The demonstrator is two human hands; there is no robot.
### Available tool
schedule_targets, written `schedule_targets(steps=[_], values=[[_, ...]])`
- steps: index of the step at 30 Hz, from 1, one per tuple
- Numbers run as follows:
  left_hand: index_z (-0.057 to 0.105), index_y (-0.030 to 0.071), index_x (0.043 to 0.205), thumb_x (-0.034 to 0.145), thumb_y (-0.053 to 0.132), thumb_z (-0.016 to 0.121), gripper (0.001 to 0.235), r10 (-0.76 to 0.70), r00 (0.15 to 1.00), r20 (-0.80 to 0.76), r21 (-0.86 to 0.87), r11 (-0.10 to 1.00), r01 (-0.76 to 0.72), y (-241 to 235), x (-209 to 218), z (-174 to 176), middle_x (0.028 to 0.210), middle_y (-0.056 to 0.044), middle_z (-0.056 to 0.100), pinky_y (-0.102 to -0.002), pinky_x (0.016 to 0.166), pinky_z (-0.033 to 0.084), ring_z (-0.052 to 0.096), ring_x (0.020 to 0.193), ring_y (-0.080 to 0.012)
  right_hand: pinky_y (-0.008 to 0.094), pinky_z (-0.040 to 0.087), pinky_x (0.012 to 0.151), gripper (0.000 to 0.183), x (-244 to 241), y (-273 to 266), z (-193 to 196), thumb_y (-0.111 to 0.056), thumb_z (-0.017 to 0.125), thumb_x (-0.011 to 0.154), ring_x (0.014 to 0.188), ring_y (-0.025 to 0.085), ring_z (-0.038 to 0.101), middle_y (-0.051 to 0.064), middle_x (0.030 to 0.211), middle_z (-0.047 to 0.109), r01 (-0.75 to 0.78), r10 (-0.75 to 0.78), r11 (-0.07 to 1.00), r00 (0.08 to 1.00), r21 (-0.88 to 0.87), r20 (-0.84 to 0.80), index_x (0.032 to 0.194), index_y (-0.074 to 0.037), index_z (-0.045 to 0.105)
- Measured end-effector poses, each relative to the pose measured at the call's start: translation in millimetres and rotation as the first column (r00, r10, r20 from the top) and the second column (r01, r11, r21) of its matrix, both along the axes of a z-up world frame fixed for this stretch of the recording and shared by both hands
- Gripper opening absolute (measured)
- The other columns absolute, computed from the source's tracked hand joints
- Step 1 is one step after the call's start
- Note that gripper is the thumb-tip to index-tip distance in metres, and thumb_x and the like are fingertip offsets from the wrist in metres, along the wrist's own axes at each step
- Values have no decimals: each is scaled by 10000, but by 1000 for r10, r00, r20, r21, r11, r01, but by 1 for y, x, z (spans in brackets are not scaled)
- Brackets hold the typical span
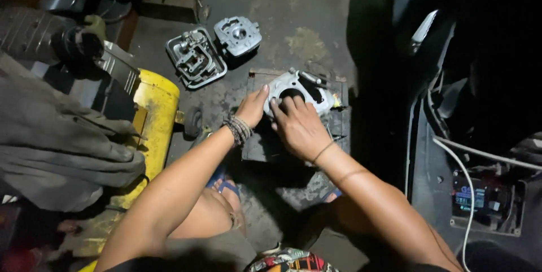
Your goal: Cleaning and inspecting the mating surface of a motorcycle cylinder block using a cloth and fingers.
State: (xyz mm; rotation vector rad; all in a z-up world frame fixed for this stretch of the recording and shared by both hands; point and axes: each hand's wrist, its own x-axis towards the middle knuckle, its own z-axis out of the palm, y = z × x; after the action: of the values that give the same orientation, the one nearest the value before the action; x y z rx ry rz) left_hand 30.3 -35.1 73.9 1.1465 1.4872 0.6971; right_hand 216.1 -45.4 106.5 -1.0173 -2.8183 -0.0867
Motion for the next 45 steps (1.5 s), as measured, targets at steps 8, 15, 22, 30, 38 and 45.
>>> schedule_targets(steps=[8,15,22,30,38,45], values=[[559,-38,1426,1050,646,306,820,79,997,6,-80,994,-79,8,6,-23,1503,-240,518,-531,1214,305,402,1457,-402,426,450,773,540,3,-5,8,-401,610,951,958,306,526,100,1036,537,-3,4,1000,998,-11,66,1390,-86,594],[494,-25,1491,1060,630,286,812,76,997,-24,-52,996,-78,5,5,-10,1546,-230,474,-535,1220,303,383,1470,-411,427,462,767,572,-3,3,3,-401,629,937,963,313,540,116,1060,558,25,-24,1000,999,-17,32,1415,-90,587],[442,-61,1508,1071,592,273,804,89,996,13,-34,996,-88,-3,13,6,1552,-280,439,-560,1220,295,352,1475,-450,425,445,756,572,12,-19,12,-420,619,931,963,305,537,109,1053,551,35,-33,999,996,-25,83,1409,-107,599],[521,-68,1431,1094,558,236,766,81,997,15,52,995,-81,-1,8,-9,1448,-282,544,-561,1167,367,460,1396,-456,446,441,735,582,-6,6,0,-384,674,904,959,348,545,155,1046,565,10,-9,999,1000,32,-28,1410,-103,615],[475,-74,1466,1087,559,227,778,88,996,21,25,996,-88,-6,13,3,1503,-301,480,-577,1197,323,398,1437,-469,420,424,734,551,9,-20,10,-401,615,944,936,310,528,116,1028,547,44,-43,999,998,-14,48,1406,-102,597],[442,-72,1484,1090,570,227,783,67,998,19,-2,998,-67,-1,9,3,1531,-291,448,-582,1219,292,362,1469,-453,442,430,745,619,-11,4,2,-443,646,925,953,330,532,143,1056,554,60,-60,998,998,5,1,1434,-95,593]])
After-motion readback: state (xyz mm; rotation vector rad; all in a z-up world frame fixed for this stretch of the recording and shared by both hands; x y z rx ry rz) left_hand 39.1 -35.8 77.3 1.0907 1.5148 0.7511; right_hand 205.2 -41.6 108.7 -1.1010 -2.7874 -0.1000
